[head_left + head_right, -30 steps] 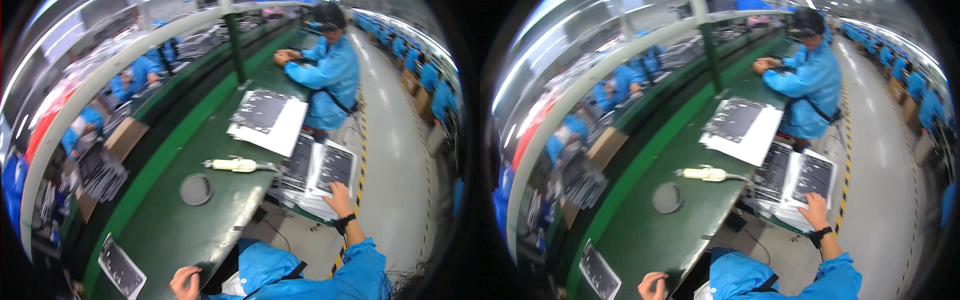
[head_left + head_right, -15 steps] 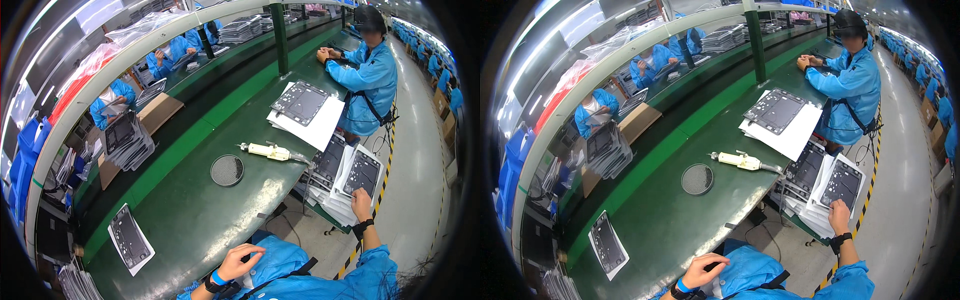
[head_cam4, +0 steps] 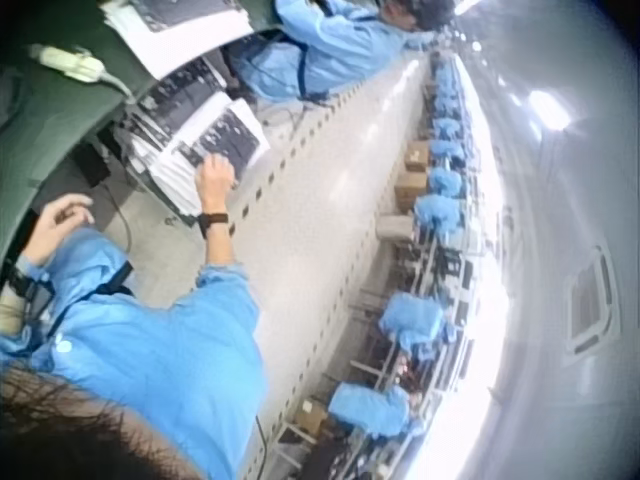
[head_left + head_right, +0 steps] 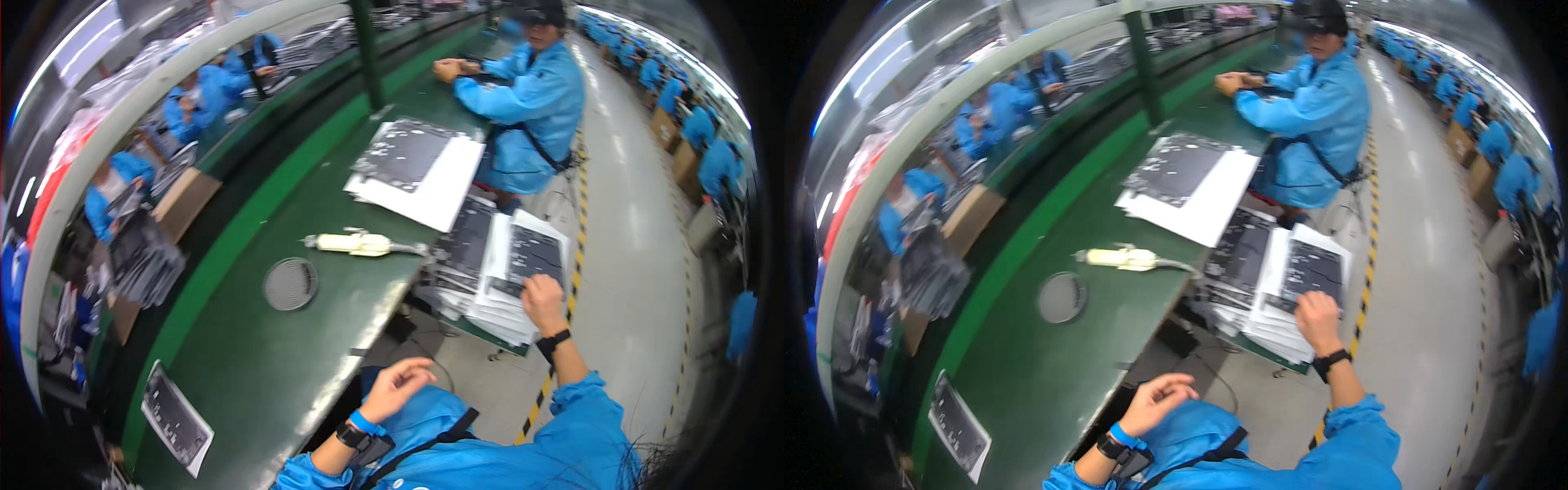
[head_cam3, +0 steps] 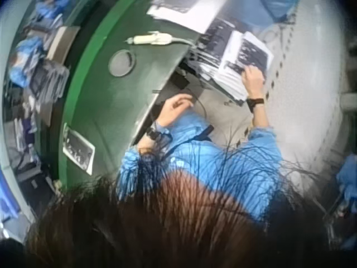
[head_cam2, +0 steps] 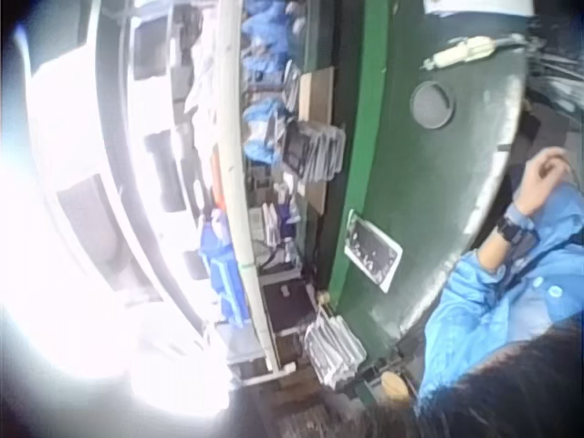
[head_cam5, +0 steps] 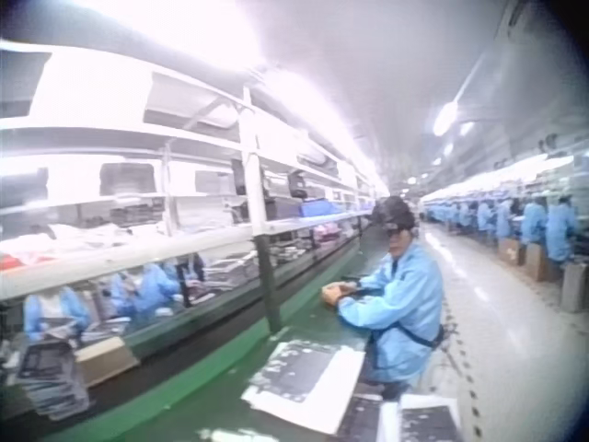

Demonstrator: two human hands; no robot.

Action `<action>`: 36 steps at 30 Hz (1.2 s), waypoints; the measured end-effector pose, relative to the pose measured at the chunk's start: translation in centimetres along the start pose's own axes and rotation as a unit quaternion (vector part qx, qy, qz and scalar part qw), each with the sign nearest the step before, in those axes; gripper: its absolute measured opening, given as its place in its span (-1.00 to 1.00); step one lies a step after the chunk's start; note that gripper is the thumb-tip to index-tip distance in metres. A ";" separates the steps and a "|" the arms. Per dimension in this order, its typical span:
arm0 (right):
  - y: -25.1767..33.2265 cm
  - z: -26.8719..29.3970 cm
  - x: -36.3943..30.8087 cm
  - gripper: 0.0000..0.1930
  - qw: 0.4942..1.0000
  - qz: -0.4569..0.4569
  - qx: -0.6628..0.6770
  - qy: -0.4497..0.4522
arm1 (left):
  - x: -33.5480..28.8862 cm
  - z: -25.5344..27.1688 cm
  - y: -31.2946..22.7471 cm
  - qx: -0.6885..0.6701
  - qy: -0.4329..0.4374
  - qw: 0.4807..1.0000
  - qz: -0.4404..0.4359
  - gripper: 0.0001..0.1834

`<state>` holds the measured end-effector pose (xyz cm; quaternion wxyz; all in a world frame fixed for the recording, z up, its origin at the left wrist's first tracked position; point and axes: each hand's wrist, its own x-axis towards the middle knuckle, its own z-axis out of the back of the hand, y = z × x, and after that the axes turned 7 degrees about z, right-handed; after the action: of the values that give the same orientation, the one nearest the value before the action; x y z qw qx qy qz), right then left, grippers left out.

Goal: Assembling internal components of an electronic device on a factory assembly line.

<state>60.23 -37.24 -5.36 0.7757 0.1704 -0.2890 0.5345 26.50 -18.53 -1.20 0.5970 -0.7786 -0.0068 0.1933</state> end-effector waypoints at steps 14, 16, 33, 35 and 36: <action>8.8 6.4 -3.7 -0.77 0.998 0.041 0.055 -0.009 | 15.8 -10.0 2.4 -0.244 0.043 0.960 0.127 -0.60; 10.6 7.8 -2.6 -0.79 0.997 0.028 0.069 0.002 | 15.3 -9.4 2.3 -0.194 -0.008 0.973 0.124 -0.61; 22.2 10.8 10.7 -0.81 0.690 -0.131 0.711 0.040 | -16.0 3.1 -6.9 -0.221 -0.299 0.917 -0.143 -0.23; 25.8 10.3 13.3 -0.85 0.624 -0.133 0.749 0.180 | -19.6 2.4 -8.7 -0.217 -0.472 0.853 -0.054 -0.60; 28.0 9.1 14.4 -0.88 0.582 -0.127 0.771 0.225 | -21.3 3.2 -7.1 -0.192 -0.492 0.846 -0.065 -0.45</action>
<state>35.63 -21.55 9.52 0.4529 0.6140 0.4398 0.4738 7.36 -18.72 10.98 0.3649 -0.6780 -0.3873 0.5071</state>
